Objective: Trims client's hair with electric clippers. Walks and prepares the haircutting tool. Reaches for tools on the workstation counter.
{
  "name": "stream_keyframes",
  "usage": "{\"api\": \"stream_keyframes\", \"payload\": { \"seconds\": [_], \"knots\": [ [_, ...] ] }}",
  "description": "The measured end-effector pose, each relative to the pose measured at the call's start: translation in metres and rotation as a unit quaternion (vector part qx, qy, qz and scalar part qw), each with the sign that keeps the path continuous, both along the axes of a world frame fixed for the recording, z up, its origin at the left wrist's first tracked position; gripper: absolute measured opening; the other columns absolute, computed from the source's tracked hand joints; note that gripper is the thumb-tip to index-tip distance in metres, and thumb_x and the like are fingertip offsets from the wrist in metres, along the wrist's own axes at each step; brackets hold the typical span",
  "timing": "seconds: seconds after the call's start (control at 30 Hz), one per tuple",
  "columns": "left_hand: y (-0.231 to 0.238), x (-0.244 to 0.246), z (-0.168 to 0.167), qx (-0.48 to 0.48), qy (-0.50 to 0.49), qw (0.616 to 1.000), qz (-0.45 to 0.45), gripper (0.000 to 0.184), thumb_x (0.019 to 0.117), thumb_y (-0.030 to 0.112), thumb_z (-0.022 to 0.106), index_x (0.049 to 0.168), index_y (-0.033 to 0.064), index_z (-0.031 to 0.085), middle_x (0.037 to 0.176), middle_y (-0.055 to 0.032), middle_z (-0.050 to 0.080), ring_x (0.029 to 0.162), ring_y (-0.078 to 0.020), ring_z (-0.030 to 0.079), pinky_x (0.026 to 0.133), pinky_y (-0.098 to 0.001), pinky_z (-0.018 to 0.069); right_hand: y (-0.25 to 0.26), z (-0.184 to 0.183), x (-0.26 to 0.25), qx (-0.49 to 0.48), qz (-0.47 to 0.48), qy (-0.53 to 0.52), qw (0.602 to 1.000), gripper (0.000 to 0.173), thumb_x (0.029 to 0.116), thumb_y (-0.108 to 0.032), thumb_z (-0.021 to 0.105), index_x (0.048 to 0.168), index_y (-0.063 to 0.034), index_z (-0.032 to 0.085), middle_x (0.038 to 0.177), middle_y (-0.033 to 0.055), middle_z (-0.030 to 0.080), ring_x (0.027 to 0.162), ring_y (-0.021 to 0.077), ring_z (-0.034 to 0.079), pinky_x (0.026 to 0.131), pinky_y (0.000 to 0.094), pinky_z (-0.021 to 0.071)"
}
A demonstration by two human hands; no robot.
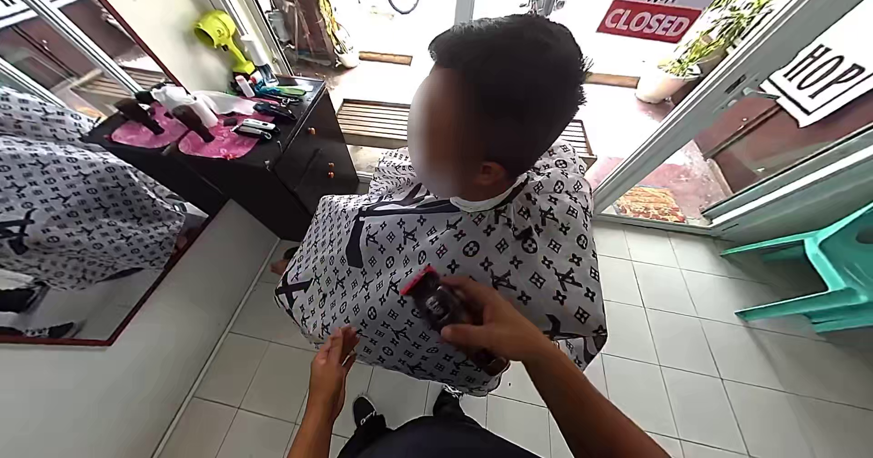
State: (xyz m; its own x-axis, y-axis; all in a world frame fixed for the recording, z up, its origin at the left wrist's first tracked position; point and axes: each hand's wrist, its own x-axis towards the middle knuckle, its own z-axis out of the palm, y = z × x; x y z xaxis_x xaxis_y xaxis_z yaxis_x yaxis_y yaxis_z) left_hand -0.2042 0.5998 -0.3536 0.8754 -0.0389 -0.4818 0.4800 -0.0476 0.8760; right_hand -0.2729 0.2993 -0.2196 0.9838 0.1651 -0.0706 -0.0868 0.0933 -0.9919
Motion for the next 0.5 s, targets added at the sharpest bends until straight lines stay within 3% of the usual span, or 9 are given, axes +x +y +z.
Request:
{"api": "stream_keyframes", "payload": {
  "seconds": [0.1,0.17,0.23,0.3,0.4,0.47,0.5],
  "knots": [
    [0.021,0.017,0.043,-0.160,-0.045,0.979,-0.116,0.067,0.1082,0.054,0.020,0.133,0.0060,0.059,0.124,-0.0061,0.072,0.115,-0.0181,0.068,0.096,-0.0380,0.0568,0.090,-0.037,0.010,-0.024,0.096,0.058,0.993,0.068,0.0892,-0.017,0.076,0.147,0.0016,0.045,0.123,0.0157,0.067,0.102,0.0184,0.070,0.091,0.0376,0.0591],
    [0.059,0.020,0.049,-0.247,-0.077,0.951,-0.168,0.084,0.0970,0.078,0.029,0.132,0.0105,0.064,0.127,-0.0077,0.071,0.120,-0.0217,0.067,0.102,-0.0401,0.0545,0.151,-0.055,0.020,-0.014,0.135,0.112,0.984,0.067,0.0887,-0.017,0.077,0.144,0.0009,0.043,0.118,0.0167,0.068,0.095,0.0215,0.071,0.086,0.0401,0.0612],
    [0.109,0.018,0.045,-0.282,-0.098,0.941,-0.158,0.086,0.0903,0.084,0.034,0.124,0.0147,0.072,0.124,-0.0081,0.073,0.119,-0.0223,0.068,0.103,-0.0399,0.0537,0.213,-0.067,0.034,-0.002,0.176,0.157,0.972,0.066,0.0891,-0.019,0.076,0.141,-0.0008,0.040,0.114,0.0156,0.068,0.089,0.0224,0.072,0.080,0.0408,0.0624],
    [0.170,0.018,0.035,-0.270,-0.116,0.952,-0.090,0.081,0.0933,0.081,0.032,0.109,0.0152,0.077,0.111,-0.0064,0.076,0.110,-0.0195,0.071,0.099,-0.0383,0.0563,0.277,-0.076,0.057,0.009,0.230,0.170,0.958,0.067,0.0903,-0.019,0.075,0.144,-0.0019,0.039,0.115,0.0162,0.067,0.090,0.0237,0.071,0.079,0.0421,0.0620],
    [0.266,0.029,0.027,-0.194,-0.143,0.968,0.066,0.072,0.1083,0.057,0.015,0.094,0.0135,0.070,0.094,-0.0011,0.076,0.097,-0.0146,0.072,0.092,-0.0353,0.0590,0.377,-0.082,0.095,-0.008,0.310,0.142,0.940,0.070,0.0933,-0.019,0.071,0.152,-0.0030,0.037,0.121,0.0192,0.065,0.093,0.0241,0.070,0.083,0.0426,0.0600],
    [0.326,0.045,0.035,-0.107,-0.165,0.960,0.197,0.063,0.1122,0.044,0.015,0.095,0.0091,0.065,0.089,0.0006,0.073,0.088,-0.0116,0.072,0.085,-0.0322,0.0604,0.440,-0.079,0.126,-0.031,0.353,0.114,0.928,0.071,0.0934,-0.017,0.072,0.153,-0.0023,0.038,0.124,0.0204,0.064,0.096,0.0238,0.069,0.088,0.0425,0.0579],
    [0.357,0.055,0.041,-0.056,-0.179,0.947,0.260,0.057,0.1133,0.039,0.018,0.102,0.0040,0.062,0.090,-0.0010,0.070,0.086,-0.0113,0.069,0.082,-0.0313,0.0589,0.469,-0.076,0.144,-0.039,0.364,0.104,0.925,0.070,0.0932,-0.016,0.073,0.152,-0.0016,0.039,0.122,0.0205,0.065,0.095,0.0237,0.069,0.087,0.0421,0.0585]
  ]
}}
